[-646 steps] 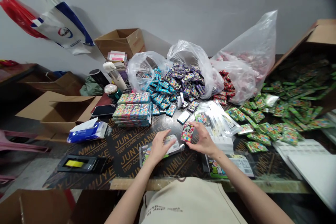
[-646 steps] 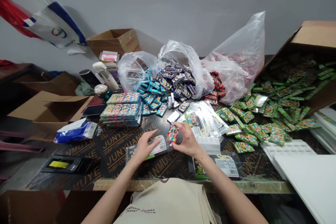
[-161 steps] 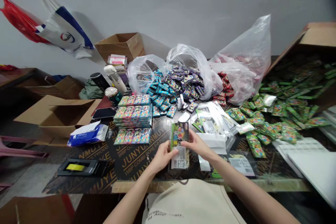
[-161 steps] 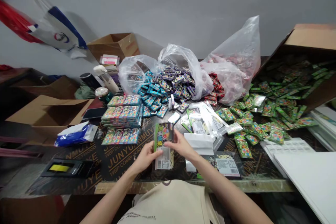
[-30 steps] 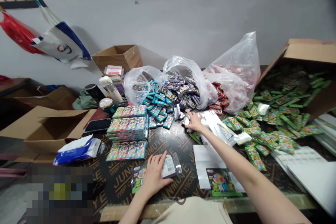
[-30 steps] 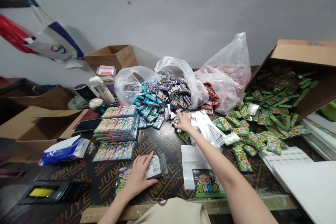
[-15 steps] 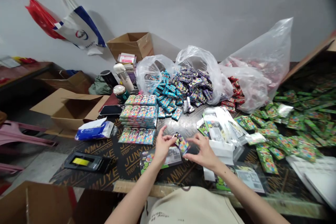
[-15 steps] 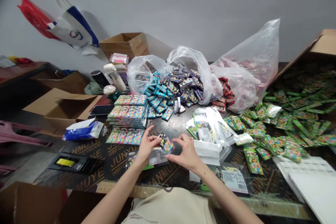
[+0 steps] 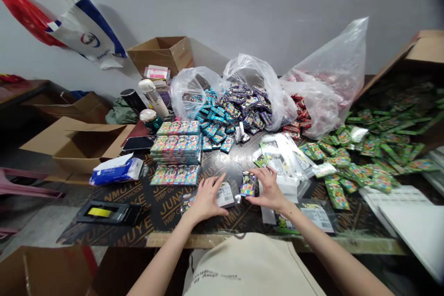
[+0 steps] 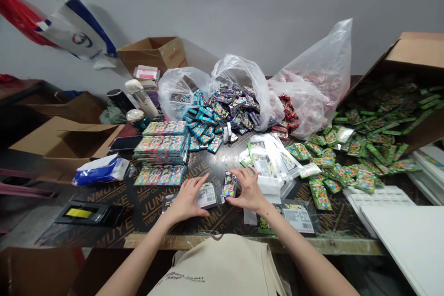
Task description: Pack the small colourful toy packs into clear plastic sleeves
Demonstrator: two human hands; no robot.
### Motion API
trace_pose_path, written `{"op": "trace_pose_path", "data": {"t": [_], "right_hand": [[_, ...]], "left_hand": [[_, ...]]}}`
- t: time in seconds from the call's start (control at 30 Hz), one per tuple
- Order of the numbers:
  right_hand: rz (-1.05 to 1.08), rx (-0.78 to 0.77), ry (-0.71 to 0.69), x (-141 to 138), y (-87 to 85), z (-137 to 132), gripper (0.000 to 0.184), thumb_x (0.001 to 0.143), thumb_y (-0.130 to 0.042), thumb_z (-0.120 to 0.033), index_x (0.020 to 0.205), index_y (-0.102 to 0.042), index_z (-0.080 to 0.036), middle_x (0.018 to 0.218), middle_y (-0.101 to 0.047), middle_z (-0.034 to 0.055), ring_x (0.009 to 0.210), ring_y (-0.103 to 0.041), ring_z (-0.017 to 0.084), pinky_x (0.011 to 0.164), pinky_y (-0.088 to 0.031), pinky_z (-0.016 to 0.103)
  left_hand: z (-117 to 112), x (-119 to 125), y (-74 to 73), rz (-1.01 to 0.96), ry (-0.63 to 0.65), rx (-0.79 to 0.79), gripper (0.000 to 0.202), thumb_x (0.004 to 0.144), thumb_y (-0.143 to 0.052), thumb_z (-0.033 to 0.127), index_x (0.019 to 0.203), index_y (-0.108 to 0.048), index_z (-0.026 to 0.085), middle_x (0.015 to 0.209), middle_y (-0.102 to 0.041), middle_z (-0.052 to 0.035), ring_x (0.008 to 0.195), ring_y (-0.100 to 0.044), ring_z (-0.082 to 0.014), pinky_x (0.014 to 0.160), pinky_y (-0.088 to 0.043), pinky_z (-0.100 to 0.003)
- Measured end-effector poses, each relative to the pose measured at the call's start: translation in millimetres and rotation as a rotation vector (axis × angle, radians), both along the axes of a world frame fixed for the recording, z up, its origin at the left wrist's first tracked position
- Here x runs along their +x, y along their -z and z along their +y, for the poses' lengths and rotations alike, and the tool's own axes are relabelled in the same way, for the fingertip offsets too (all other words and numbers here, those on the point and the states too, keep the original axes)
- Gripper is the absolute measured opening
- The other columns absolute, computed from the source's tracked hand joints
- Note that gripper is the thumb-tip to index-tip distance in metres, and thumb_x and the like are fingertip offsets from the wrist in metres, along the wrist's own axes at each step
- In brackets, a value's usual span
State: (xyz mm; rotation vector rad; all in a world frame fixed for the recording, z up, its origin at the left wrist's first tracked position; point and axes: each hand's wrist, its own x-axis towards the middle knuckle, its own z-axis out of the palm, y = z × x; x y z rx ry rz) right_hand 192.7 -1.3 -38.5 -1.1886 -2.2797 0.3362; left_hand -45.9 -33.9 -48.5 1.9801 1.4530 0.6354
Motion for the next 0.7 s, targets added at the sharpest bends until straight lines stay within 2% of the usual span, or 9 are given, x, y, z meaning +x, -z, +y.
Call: {"op": "trace_pose_path", "data": {"t": [0.1,0.23,0.4,0.47,0.5,0.53,0.6,0.63,0.7], "right_hand": [[-0.026,-0.012,0.001,6,9.2,1,0.073,0.059,-0.065,-0.055,0.121,-0.044,-0.020,0.107,-0.057,0.0099,0.103,-0.051,0.028,0.099,-0.016,0.048],[0.000,-0.091,-0.111,3,9.3,-4,0.081,0.057,-0.067,-0.058,0.125,-0.041,-0.021,0.109,-0.058,0.0094,0.102,-0.052,0.027,0.100,-0.014,0.049],[0.065,-0.201,-0.259,0,6.4,-2,0.093,0.054,-0.070,-0.058,0.130,-0.034,-0.020,0.120,-0.054,0.0113,0.108,-0.049,0.027,0.102,-0.015,0.048],[0.098,-0.198,-0.221,0,6.2,-1,0.101,0.048,-0.072,-0.060,0.132,-0.031,-0.020,0.124,-0.050,0.0127,0.114,-0.045,0.029,0.102,-0.014,0.048],[0.126,-0.181,-0.155,0,5.9,-2,0.102,0.048,-0.072,-0.060,0.133,-0.030,-0.020,0.125,-0.049,0.0130,0.116,-0.042,0.029,0.103,-0.014,0.048],[0.160,-0.160,-0.070,0,5.7,-5,0.099,0.053,-0.070,-0.059,0.134,-0.028,-0.020,0.124,-0.050,0.0127,0.117,-0.041,0.029,0.103,-0.013,0.047],[0.220,-0.147,0.055,-3,5.8,-14,0.078,0.072,-0.059,-0.053,0.136,-0.024,-0.022,0.121,-0.053,0.0100,0.116,-0.044,0.024,0.104,-0.011,0.046],[0.228,-0.164,0.050,-5,6.2,-19,0.067,0.081,-0.051,-0.047,0.136,-0.022,-0.024,0.119,-0.054,0.0081,0.112,-0.047,0.022,0.104,-0.010,0.046],[0.196,-0.218,-0.067,-8,7.2,-23,0.055,0.088,-0.040,-0.040,0.137,-0.020,-0.028,0.120,-0.055,0.0049,0.107,-0.052,0.018,0.105,-0.009,0.045]], "left_hand": [[-9,-4,7.3,0.219,0.046,0.065,0.107,0.047,-0.075,0.028,0.138,-0.020,0.026,0.112,-0.050,-0.0072,0.107,-0.044,-0.0281,0.100,-0.024,-0.048],[-12,-1,0.6,0.143,0.046,0.068,0.109,0.054,-0.070,0.026,0.140,-0.004,0.024,0.117,-0.048,-0.0076,0.110,-0.042,-0.0260,0.100,-0.026,-0.045],[-12,3,-7.7,0.043,0.076,0.041,0.106,0.055,-0.069,0.025,0.140,-0.005,0.024,0.121,-0.046,-0.0078,0.114,-0.040,-0.0259,0.103,-0.022,-0.046],[-11,5,-5.9,0.020,0.045,0.038,0.104,0.056,-0.069,0.025,0.140,-0.007,0.023,0.121,-0.047,-0.0077,0.114,-0.042,-0.0258,0.103,-0.023,-0.046],[-10,5,-4.4,0.010,0.011,0.036,0.104,0.056,-0.069,0.025,0.140,-0.008,0.024,0.120,-0.047,-0.0075,0.113,-0.043,-0.0257,0.102,-0.025,-0.046],[-8,6,-2.7,0.000,-0.025,0.032,0.104,0.056,-0.069,0.025,0.140,-0.007,0.024,0.120,-0.047,-0.0074,0.112,-0.044,-0.0255,0.101,-0.028,-0.045],[-5,8,0.5,-0.021,-0.080,0.027,0.103,0.057,-0.068,0.026,0.140,-0.006,0.024,0.118,-0.048,-0.0068,0.111,-0.047,-0.0250,0.098,-0.032,-0.043],[-3,9,1.8,-0.027,-0.087,0.029,0.103,0.058,-0.068,0.026,0.140,-0.006,0.024,0.118,-0.048,-0.0064,0.110,-0.047,-0.0247,0.098,-0.033,-0.043],[1,14,3.8,-0.032,-0.075,0.044,0.101,0.059,-0.067,0.027,0.140,-0.006,0.025,0.117,-0.048,-0.0056,0.110,-0.047,-0.0240,0.097,-0.034,-0.042]]}}
